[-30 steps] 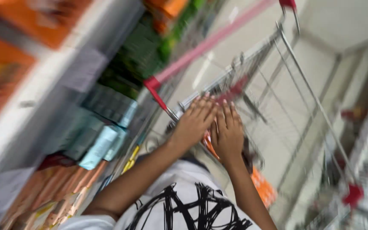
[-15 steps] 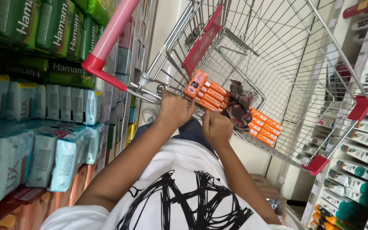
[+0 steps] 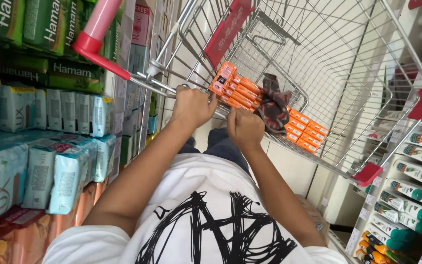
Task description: The person is selecting packs of orange soap and placing them into a shopping cart.
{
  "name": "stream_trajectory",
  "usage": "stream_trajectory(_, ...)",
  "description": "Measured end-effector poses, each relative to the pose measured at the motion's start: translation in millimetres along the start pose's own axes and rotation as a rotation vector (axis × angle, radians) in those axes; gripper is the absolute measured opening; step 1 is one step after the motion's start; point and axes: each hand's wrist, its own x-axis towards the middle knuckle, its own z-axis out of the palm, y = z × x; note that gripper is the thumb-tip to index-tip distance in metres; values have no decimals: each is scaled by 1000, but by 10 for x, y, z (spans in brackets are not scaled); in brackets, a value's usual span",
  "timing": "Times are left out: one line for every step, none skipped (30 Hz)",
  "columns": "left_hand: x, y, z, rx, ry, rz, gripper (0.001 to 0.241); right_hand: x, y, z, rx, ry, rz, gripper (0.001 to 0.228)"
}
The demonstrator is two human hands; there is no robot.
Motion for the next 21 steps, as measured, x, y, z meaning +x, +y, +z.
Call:
stream_trajectory(12, 14, 18, 2, 1, 1, 60, 2, 23, -18, 1, 2, 0, 37)
stream_trajectory(47, 27, 31, 22, 6, -5, 60, 30, 55, -38, 6, -14, 0, 38)
stream_trajectory(80, 39, 41, 41, 10, -12, 59, 59, 84, -61, 12, -30, -1, 39)
stream_trajectory(96, 45, 43, 45, 15, -18, 59, 81, 106, -74, 15, -29, -8, 39)
stream_trajectory(114, 49, 45, 36, 53, -11, 58, 104, 129, -86, 24, -46, -3, 40)
stream_trajectory(135, 50, 50, 27, 90, -5, 57, 130, 153, -94, 32, -64, 3, 41)
stream_trajectory(177, 50, 23, 31, 95, -11, 57, 170, 175, -93, 35, -63, -5, 41)
stream_trajectory(212, 57, 1, 24, 63, -11, 58, 198, 200, -96, 41, -74, 0, 41)
stream_trajectory(249, 62, -16, 17, 31, -12, 59, 228, 227, -94, 46, -85, 5, 42)
stream_trajectory(288, 50, -15, 18, 31, -19, 59, 250, 235, -90, 49, -89, 0, 42)
stream_trajectory(329, 34, -13, 57, 2, -33, 61, 275, 244, -84, 56, -103, 6, 42)
stream_trajectory(385, 18, -12, 96, -26, -48, 63, 315, 259, -78, 62, -116, 10, 42)
stream_trajectory(426, -8, -3, 96, -25, -55, 63, 349, 276, -69, 65, -119, 4, 42)
stream_trajectory(463, -35, 8, 101, -6, -23, 63, 384, 292, -59, 68, -124, 10, 42)
stream_trajectory(498, -65, 20, 107, 12, 8, 62, 417, 307, -47, 72, -130, 16, 42)
stream_trajectory(528, -69, 0, 106, 12, -1, 62, 453, 332, -35, 74, -136, 9, 42)
stream_trajectory(560, -74, -19, 107, -14, 0, 63, 489, 357, -23, 81, -138, 13, 43)
stream_trajectory(593, -71, -34, 106, -40, 2, 64, 521, 388, -15, 87, -141, 17, 44)
stream_trajectory(613, -62, -47, 104, -41, -6, 64, 536, 420, -36, 88, -148, 12, 44)
stream_trajectory(647, -56, -63, 116, -26, -3, 63, 565, 456, -57, 119, -170, 20, 45)
stream_trajectory(682, -51, -79, 128, -11, -1, 63, 595, 492, -78, 150, -193, 28, 45)
